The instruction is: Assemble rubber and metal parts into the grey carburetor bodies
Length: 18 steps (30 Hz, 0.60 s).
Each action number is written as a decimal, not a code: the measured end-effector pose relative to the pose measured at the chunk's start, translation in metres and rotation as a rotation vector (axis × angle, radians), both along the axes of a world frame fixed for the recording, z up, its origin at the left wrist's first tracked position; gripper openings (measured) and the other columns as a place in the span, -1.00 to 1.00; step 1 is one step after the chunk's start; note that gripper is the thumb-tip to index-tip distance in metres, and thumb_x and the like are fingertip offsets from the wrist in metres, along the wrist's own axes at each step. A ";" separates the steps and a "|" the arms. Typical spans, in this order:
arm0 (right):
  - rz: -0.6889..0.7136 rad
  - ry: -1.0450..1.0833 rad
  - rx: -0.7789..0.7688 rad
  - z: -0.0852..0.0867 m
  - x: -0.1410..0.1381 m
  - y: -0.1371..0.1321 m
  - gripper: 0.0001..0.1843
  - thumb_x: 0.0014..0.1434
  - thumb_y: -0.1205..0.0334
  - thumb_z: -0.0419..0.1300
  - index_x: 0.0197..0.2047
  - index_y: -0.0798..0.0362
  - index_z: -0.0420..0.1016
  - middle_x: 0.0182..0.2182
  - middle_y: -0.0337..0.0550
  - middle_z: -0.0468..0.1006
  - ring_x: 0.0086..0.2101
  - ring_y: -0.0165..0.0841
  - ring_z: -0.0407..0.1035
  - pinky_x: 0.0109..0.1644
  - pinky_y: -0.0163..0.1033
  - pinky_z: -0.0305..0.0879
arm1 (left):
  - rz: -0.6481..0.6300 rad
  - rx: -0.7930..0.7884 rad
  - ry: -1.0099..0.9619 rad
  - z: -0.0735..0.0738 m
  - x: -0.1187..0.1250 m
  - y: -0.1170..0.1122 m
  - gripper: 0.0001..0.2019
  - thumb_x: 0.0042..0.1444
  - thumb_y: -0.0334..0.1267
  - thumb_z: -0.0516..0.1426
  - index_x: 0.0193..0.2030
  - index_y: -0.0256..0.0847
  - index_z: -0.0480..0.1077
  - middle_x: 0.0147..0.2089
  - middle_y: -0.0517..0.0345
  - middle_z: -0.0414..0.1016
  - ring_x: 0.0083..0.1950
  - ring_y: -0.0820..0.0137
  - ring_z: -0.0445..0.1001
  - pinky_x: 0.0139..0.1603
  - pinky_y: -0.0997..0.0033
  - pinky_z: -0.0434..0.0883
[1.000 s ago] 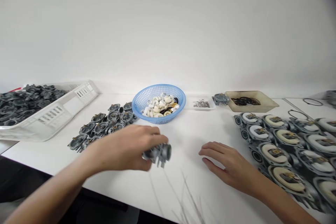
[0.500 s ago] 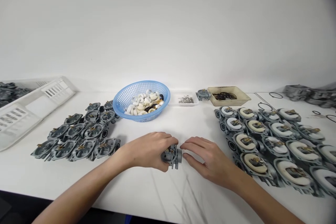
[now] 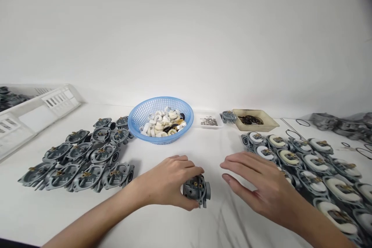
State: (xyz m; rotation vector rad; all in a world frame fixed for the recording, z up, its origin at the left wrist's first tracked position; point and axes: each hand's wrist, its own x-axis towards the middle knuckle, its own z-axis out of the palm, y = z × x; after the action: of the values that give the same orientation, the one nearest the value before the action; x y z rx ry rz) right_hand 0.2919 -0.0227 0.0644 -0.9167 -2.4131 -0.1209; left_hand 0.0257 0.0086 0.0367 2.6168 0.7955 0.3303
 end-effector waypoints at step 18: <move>-0.240 -0.609 -0.379 0.012 -0.177 0.244 -0.66 0.38 0.09 0.20 0.13 0.07 0.46 0.07 -0.03 0.51 -0.04 -0.24 0.48 0.03 -0.01 0.48 | 0.105 -0.044 -0.219 -0.061 -0.015 0.000 -0.30 0.05 0.38 0.22 0.15 -0.09 0.40 -0.18 0.07 0.59 -0.19 0.14 0.61 -0.11 0.28 0.47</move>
State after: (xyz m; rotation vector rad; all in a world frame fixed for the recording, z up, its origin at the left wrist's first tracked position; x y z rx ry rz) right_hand 0.1148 0.2209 0.0766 -1.5218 -2.9289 -0.0303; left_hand 0.0108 0.0089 -0.0246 2.4491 0.8551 0.6106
